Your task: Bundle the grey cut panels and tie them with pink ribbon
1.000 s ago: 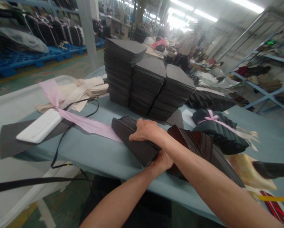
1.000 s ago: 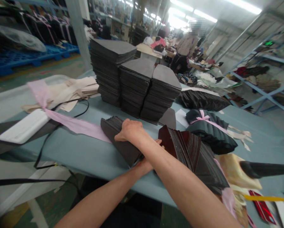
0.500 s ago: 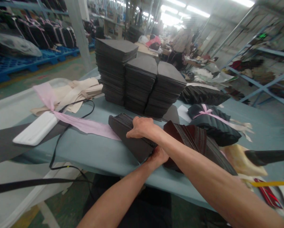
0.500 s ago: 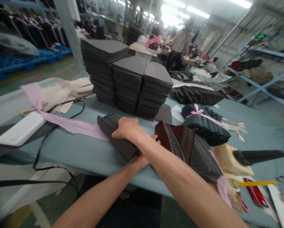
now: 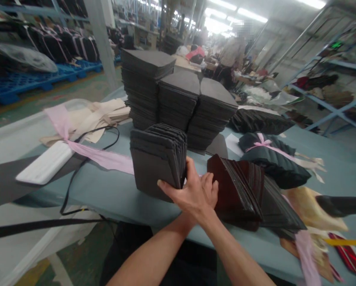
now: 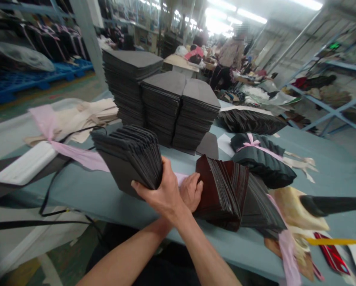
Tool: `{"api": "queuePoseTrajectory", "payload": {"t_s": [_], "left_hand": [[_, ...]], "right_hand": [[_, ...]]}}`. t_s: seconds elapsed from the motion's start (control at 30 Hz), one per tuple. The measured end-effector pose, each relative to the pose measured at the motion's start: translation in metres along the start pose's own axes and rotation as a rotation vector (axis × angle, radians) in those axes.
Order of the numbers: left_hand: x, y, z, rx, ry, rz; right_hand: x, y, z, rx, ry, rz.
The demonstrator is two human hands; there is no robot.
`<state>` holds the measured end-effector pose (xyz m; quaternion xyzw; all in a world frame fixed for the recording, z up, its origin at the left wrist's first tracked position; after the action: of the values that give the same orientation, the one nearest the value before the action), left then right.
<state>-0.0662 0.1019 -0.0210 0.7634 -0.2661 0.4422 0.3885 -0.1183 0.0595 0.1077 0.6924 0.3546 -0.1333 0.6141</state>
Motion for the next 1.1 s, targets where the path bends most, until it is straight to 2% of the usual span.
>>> {"api": "queuePoseTrajectory", "payload": {"t_s": [0.13, 0.23, 0.43, 0.53, 0.63, 0.77, 1.1], "left_hand": [[0.007, 0.007, -0.001, -0.036, 0.001, -0.017], [0.012, 0.011, -0.002, -0.059, -0.012, -0.019], [0.015, 0.014, -0.002, -0.077, -0.044, -0.022], [0.015, 0.014, -0.001, -0.077, -0.065, -0.020], [0.016, 0.014, 0.000, -0.073, -0.064, -0.022], [0.017, 0.015, -0.001, -0.072, -0.057, -0.024], [0.017, 0.016, 0.000, -0.050, -0.077, -0.033]], "right_hand": [[-0.007, -0.029, 0.000, -0.010, 0.147, -0.383], [-0.011, -0.042, -0.004, 0.044, 0.171, -0.548], [-0.020, -0.064, 0.004, 0.072, 0.130, -0.602], [-0.018, -0.082, 0.011, -0.012, 0.154, -0.542], [-0.014, -0.097, 0.013, -0.067, 0.250, -0.566], [-0.007, -0.098, 0.011, -0.011, 0.367, -0.704], [-0.002, -0.097, 0.012, -0.016, 0.304, -0.661]]}}
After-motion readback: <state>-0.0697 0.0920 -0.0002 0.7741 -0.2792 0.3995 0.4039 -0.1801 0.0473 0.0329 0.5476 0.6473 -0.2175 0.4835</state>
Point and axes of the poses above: each hand's wrist, its own z-axis away from the middle knuckle, its own y-axis out of the back of the hand, x = y × z, the point moved 7 cm from there along -z, towards the middle knuckle, and after that the axes turned 13 degrees about x, right-handed, at the moved point
